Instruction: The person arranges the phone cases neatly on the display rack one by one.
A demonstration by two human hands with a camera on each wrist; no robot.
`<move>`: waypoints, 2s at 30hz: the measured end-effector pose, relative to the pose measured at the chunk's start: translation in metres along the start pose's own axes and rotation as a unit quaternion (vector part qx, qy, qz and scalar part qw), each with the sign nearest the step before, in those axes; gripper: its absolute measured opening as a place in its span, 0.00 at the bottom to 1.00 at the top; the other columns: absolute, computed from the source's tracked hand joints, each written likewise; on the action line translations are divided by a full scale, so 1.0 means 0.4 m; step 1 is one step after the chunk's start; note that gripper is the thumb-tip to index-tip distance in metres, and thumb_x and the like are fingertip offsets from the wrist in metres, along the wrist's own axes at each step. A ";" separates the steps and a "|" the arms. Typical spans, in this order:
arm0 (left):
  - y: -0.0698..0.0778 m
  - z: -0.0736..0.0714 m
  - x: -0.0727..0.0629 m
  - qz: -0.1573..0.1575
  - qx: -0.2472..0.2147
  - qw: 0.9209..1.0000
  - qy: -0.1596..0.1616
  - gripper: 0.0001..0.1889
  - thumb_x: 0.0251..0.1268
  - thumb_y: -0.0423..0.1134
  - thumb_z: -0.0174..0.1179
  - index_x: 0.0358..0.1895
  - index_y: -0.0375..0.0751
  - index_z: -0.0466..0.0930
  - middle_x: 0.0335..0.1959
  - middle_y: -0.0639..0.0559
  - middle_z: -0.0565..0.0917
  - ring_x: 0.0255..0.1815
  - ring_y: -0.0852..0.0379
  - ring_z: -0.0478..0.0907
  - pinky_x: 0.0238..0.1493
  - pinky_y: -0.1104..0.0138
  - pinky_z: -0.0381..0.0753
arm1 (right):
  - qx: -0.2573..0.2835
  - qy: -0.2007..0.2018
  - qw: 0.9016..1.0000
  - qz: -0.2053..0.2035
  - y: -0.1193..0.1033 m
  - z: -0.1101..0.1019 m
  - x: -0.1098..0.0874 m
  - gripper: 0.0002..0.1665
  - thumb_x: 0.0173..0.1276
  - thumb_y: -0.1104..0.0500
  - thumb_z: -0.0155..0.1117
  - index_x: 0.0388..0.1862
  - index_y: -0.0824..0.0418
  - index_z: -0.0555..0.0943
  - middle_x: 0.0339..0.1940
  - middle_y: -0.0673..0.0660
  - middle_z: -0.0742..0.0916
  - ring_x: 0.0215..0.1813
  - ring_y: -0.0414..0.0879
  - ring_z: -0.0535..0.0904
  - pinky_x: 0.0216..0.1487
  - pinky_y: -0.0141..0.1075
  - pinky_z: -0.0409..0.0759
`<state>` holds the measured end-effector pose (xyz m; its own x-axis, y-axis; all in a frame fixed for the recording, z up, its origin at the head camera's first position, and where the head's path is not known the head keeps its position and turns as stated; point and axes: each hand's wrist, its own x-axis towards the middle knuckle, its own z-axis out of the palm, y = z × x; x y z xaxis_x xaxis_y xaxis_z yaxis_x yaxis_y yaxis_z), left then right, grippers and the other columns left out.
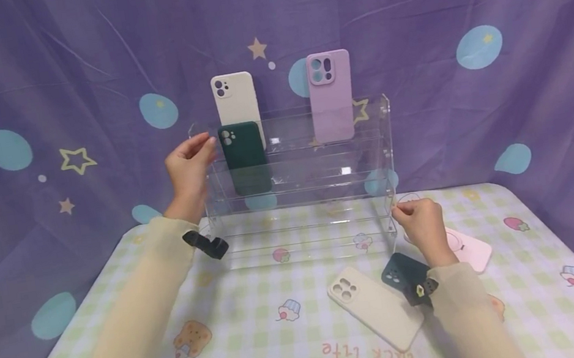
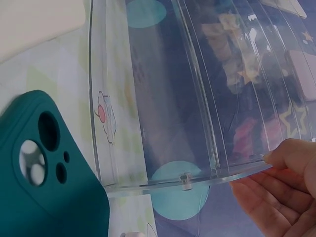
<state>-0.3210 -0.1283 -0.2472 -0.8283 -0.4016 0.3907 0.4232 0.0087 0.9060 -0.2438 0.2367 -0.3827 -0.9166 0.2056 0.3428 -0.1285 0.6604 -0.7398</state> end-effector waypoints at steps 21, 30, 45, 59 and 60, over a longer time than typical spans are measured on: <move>-0.063 -0.190 -0.097 -0.067 0.076 0.989 -0.103 0.19 0.60 0.35 0.64 0.53 0.29 0.78 0.34 0.61 0.82 0.36 0.67 0.79 0.40 0.75 0.79 | -0.049 -0.037 0.995 -0.074 0.016 -0.005 -0.035 0.25 0.68 0.57 0.60 0.56 0.75 0.75 0.44 0.72 0.84 0.41 0.64 0.83 0.35 0.49 0.82; -0.113 -0.243 -0.135 -0.066 0.102 0.988 -0.092 0.17 0.60 0.32 0.63 0.52 0.31 0.78 0.50 0.37 0.81 0.37 0.67 0.78 0.41 0.77 0.78 | -0.044 0.050 0.989 -0.134 0.024 -0.013 -0.120 0.24 0.61 0.59 0.67 0.56 0.67 0.78 0.52 0.67 0.83 0.49 0.61 0.80 0.43 0.38 0.76; -0.201 -0.275 -0.162 -0.044 0.205 0.969 -0.130 0.19 0.60 0.33 0.63 0.54 0.31 0.78 0.52 0.38 0.81 0.53 0.47 0.77 0.53 0.69 0.75 | 0.004 -0.218 0.973 -0.080 0.004 0.027 -0.203 0.29 0.65 0.50 0.64 0.58 0.67 0.76 0.53 0.64 0.83 0.53 0.60 0.79 0.51 0.49 0.78; -0.240 -0.264 -0.178 -0.047 0.196 0.972 -0.119 0.18 0.59 0.30 0.63 0.53 0.31 0.79 0.50 0.37 0.82 0.45 0.54 0.79 0.45 0.77 0.75 | 0.168 -0.335 0.925 -0.066 0.013 0.119 -0.183 0.40 0.56 0.54 0.72 0.66 0.63 0.69 0.66 0.60 0.74 0.69 0.59 0.64 0.67 0.50 0.59; -0.242 -0.265 -0.177 -0.044 0.193 0.973 -0.118 0.18 0.59 0.30 0.63 0.53 0.30 0.79 0.50 0.36 0.82 0.44 0.56 0.79 0.44 0.78 0.74 | 0.165 -0.340 0.923 -0.071 0.013 0.125 -0.179 0.41 0.56 0.53 0.72 0.67 0.62 0.69 0.66 0.59 0.74 0.70 0.60 0.63 0.68 0.51 0.58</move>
<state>-0.2644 -0.1978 -0.3799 -0.9355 -0.1956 0.2941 0.2149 0.3455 0.9135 -0.1978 0.1892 -0.4402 -0.8926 -0.4417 0.0901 -0.2716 0.3676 -0.8894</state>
